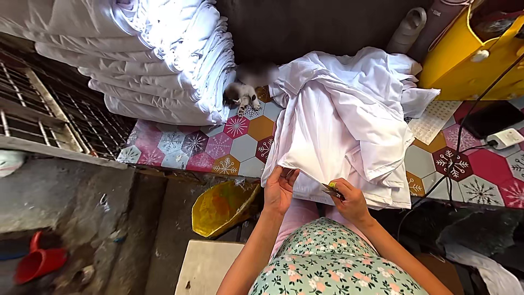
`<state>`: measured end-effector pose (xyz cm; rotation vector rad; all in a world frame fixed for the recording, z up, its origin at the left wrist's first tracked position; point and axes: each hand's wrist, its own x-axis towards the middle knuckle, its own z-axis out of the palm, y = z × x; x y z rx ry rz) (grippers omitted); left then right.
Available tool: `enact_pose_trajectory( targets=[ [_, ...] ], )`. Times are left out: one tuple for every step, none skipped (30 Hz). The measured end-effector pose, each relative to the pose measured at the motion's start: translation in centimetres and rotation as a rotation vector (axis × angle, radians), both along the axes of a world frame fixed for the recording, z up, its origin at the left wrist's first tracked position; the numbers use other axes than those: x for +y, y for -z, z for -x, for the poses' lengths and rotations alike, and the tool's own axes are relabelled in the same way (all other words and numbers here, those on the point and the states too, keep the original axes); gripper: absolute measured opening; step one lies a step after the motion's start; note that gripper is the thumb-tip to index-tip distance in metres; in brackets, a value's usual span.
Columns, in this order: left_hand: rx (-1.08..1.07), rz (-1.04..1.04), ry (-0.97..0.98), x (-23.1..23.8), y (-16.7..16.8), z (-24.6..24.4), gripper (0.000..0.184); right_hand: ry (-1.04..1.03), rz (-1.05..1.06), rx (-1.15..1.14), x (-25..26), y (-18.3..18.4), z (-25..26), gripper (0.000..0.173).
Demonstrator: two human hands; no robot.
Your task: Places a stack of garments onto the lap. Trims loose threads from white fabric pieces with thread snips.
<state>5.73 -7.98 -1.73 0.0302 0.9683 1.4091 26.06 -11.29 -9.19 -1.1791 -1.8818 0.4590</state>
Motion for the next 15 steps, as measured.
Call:
enact_pose_trajectory(
  targets=[
    [0.012,-0.019,-0.005,0.02,-0.17,0.05,0.034,-0.003,-0.002,-0.002,-0.05,0.11,-0.03,0.013],
    [0.026,-0.035,-0.002,0.04,-0.28,0.08,0.034,-0.004,-0.001,-0.001,-0.09,0.2,-0.06,0.013],
    [0.035,-0.046,0.007,0.03,-0.38,0.07,0.034,-0.003,0.003,0.0,-0.14,0.28,-0.1,0.013],
    [0.041,-0.052,0.016,0.01,-0.47,0.03,0.034,-0.001,0.007,0.0,-0.18,0.33,-0.16,0.013],
    [0.044,-0.06,0.023,-0.02,-0.55,0.0,0.033,0.001,0.008,-0.001,-0.17,0.36,-0.2,0.013],
    [0.048,-0.067,0.028,-0.06,-0.61,-0.02,0.033,0.004,0.009,-0.003,-0.17,0.35,-0.24,0.013],
    [0.049,-0.074,0.031,-0.1,-0.68,-0.02,0.033,0.006,0.011,-0.004,-0.19,0.32,-0.3,0.012],
    [0.05,-0.08,0.036,-0.12,-0.76,-0.03,0.034,0.005,0.013,-0.002,-0.17,0.26,-0.37,0.012],
    [0.05,-0.086,0.043,-0.15,-0.85,-0.02,0.035,0.003,0.018,-0.001,-0.14,0.17,-0.45,0.012],
    [0.051,-0.094,0.052,-0.2,-0.94,-0.01,0.035,-0.001,0.022,-0.003,-0.09,0.07,-0.53,0.012],
    [0.053,-0.102,0.06,-0.25,-1.0,0.0,0.035,-0.005,0.024,-0.007,-0.02,-0.01,-0.6,0.013],
    [0.05,-0.106,0.06,-0.26,-1.02,-0.02,0.033,-0.009,0.023,-0.012,0.07,-0.04,-0.66,0.013],
    [0.045,-0.103,0.057,-0.26,-1.03,-0.06,0.031,-0.013,0.025,-0.015,0.12,-0.07,-0.73,0.013],
    [0.04,-0.094,0.054,-0.24,-1.04,-0.1,0.029,-0.013,0.027,-0.016,0.17,-0.12,-0.78,0.012],
    [0.032,-0.079,0.053,-0.23,-1.09,-0.12,0.027,-0.013,0.029,-0.018,0.2,-0.17,-0.79,0.012]
  ],
)
